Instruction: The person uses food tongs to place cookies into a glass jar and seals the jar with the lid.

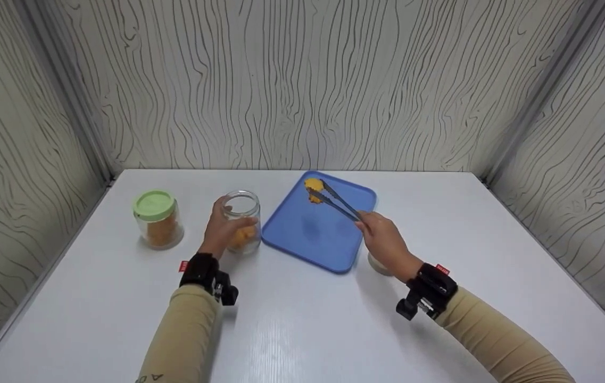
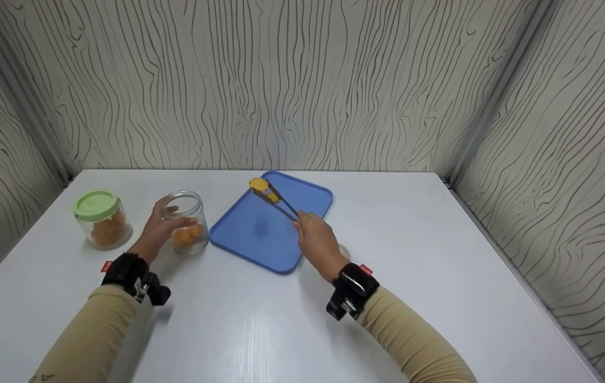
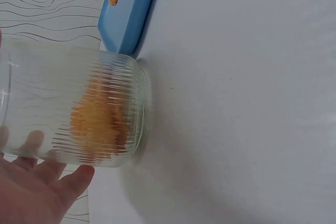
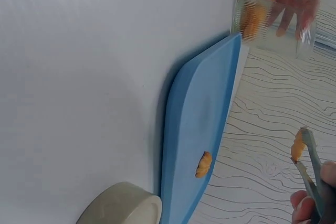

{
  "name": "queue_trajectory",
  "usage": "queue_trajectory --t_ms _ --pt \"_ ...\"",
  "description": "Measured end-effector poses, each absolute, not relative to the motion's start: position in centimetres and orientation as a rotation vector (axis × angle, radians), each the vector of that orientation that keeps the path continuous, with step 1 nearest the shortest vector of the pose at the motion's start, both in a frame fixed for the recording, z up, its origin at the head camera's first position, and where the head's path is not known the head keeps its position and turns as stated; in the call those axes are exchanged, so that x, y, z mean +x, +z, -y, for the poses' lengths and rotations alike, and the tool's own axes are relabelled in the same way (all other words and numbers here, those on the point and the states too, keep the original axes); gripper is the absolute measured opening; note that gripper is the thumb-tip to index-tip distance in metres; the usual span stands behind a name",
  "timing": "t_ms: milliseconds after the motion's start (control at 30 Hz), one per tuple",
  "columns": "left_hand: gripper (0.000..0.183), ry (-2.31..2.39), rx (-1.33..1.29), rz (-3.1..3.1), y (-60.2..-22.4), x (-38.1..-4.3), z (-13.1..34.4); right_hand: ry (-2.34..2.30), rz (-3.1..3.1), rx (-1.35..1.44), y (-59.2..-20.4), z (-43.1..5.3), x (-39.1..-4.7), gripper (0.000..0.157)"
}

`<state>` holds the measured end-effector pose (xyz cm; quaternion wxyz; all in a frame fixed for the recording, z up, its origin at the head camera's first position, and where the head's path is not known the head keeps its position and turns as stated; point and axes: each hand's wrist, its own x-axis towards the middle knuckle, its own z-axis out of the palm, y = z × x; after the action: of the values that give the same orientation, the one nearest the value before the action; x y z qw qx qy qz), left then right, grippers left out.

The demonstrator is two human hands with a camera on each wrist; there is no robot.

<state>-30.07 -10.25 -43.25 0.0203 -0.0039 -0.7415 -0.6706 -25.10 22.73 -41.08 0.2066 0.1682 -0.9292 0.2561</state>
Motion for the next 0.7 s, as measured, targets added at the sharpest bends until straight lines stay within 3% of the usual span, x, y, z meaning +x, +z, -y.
queue_trajectory --t_ms 700 --pt "0.091 -2.084 -0.021 2.274 -43.5 -30.4 10.2 0.762 2.505 0.610 -40.4 -20.8 -24.3 0.027"
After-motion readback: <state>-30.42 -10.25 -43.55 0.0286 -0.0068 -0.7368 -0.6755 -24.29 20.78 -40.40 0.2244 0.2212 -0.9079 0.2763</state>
